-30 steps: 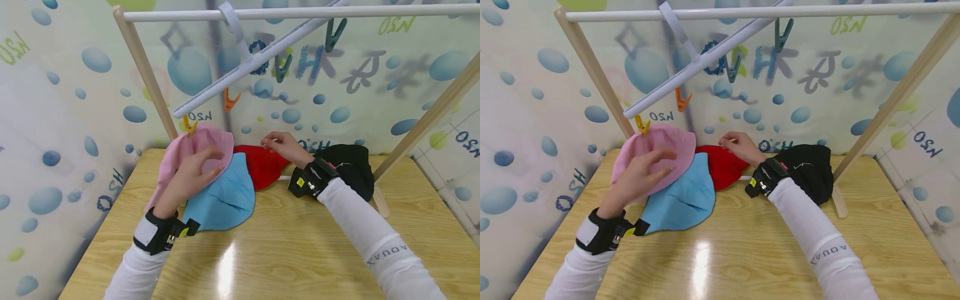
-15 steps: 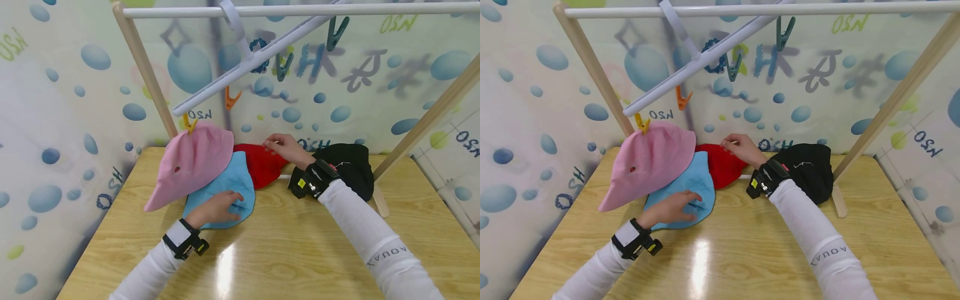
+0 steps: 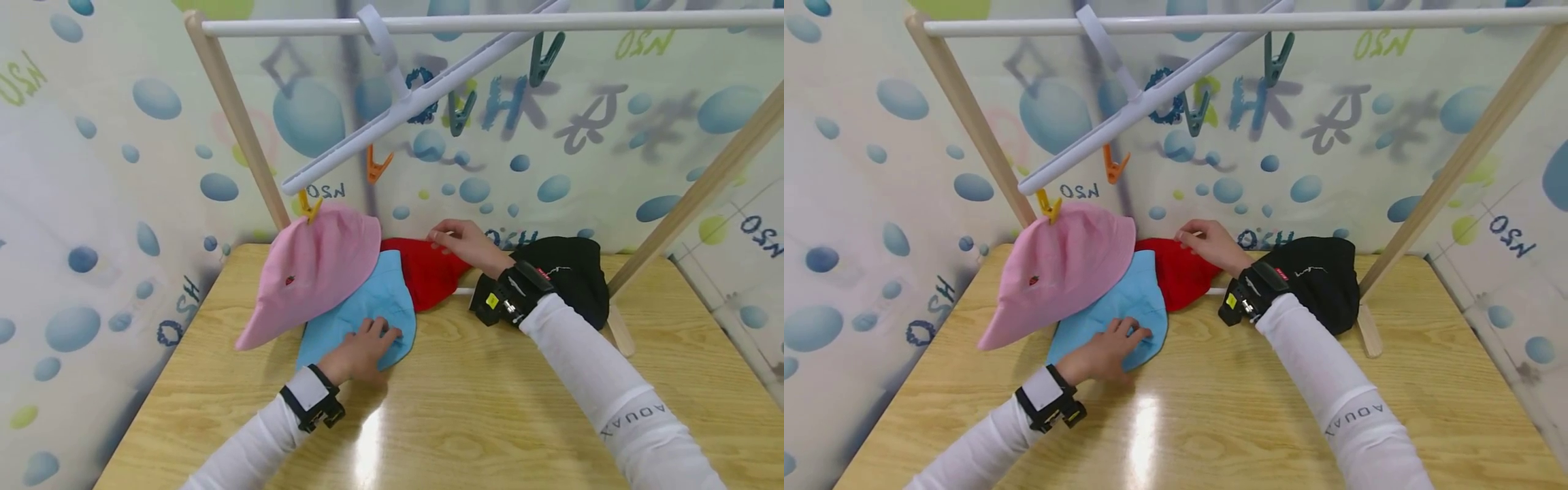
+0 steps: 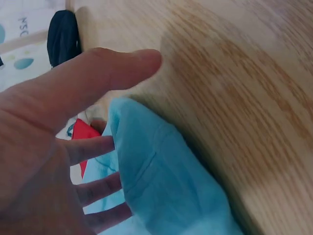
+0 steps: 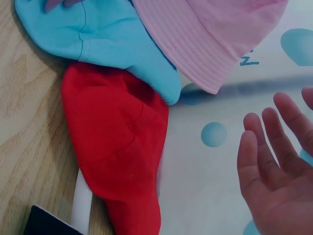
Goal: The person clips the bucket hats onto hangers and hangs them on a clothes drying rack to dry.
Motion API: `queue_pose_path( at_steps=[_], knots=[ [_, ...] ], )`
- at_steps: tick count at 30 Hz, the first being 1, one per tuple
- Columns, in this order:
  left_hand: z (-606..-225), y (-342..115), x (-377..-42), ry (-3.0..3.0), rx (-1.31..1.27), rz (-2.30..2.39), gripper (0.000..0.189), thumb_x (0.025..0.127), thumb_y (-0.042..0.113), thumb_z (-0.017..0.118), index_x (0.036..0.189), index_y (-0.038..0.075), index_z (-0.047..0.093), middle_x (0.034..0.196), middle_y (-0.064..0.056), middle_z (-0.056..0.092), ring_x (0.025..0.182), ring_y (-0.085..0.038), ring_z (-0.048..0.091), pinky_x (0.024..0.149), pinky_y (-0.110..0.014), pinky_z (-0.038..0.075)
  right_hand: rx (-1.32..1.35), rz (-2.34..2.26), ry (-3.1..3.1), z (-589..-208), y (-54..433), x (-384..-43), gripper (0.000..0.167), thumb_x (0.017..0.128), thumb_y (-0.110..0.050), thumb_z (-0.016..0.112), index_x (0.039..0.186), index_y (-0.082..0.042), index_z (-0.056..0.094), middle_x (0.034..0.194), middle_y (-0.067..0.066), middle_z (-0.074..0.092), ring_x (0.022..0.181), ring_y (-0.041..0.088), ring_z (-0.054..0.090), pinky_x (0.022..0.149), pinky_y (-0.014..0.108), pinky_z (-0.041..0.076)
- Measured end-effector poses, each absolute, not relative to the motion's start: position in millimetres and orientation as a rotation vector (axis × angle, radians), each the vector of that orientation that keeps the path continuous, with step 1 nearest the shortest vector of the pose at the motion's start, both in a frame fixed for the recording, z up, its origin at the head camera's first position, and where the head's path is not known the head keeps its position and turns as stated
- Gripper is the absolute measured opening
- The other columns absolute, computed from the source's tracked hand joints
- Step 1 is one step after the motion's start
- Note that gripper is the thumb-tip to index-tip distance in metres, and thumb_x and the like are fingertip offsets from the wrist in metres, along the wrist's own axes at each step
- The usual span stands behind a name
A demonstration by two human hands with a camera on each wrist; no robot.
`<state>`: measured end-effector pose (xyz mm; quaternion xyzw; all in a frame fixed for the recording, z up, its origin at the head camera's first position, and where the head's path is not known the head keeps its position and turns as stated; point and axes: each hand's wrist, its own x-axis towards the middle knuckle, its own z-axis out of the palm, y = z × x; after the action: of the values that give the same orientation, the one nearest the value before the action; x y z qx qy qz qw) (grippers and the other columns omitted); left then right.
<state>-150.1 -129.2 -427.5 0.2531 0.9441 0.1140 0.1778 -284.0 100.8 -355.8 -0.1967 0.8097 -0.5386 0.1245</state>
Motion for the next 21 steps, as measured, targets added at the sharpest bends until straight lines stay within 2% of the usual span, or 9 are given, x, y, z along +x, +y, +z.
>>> queue_pose_path(
  at_steps=[5,12,16,21],
  knots=[
    [-431.4,-126.1,-149.1,2.709,0.694,0.273,0.082,0.069,0.023,0.087,0.137,0.011,0.044,0.122,-0.014,0.039,0.113,-0.032,0.034,0.077,-0.054,0.044,-0.577,-1.57,2.356,-354.4,100.3,-282.7,0.028,0.1,-0.017,0.053,0.115,0.005,0.06,0.108,0.017,0.063,0.098,0.027,0.059,0.094,0.048,0.044],
    [-431.3,-125.0,-151.0,2.732,0.714,0.275,0.081,0.064,0.019,0.091,0.133,0.012,0.049,0.114,-0.011,0.04,0.107,-0.031,0.035,0.071,-0.052,0.045,-0.577,-1.56,2.371,-354.3,103.1,-283.3,0.026,0.1,-0.016,0.053,0.115,0.005,0.06,0.109,0.017,0.063,0.098,0.028,0.059,0.094,0.049,0.045],
    [-430.1,-125.0,-151.9,2.745,0.733,0.246,0.073,0.068,0.014,0.089,0.131,0.013,0.052,0.114,-0.011,0.042,0.106,-0.031,0.037,0.069,-0.052,0.046,-0.578,-1.538,2.371,-354.5,105.6,-283.4,0.028,0.1,-0.017,0.053,0.116,0.005,0.059,0.112,0.021,0.061,0.099,0.031,0.058,0.094,0.048,0.045],
    [-428.7,-123.9,-152.7,2.748,0.741,0.212,0.056,0.08,0.003,0.075,0.13,0.012,0.053,0.116,-0.013,0.043,0.105,-0.031,0.039,0.068,-0.05,0.048,-0.594,-1.504,2.362,-354.8,107.5,-282.8,0.027,0.1,-0.018,0.053,0.116,0.003,0.06,0.112,0.023,0.06,0.102,0.038,0.057,0.094,0.05,0.044]
  ],
)
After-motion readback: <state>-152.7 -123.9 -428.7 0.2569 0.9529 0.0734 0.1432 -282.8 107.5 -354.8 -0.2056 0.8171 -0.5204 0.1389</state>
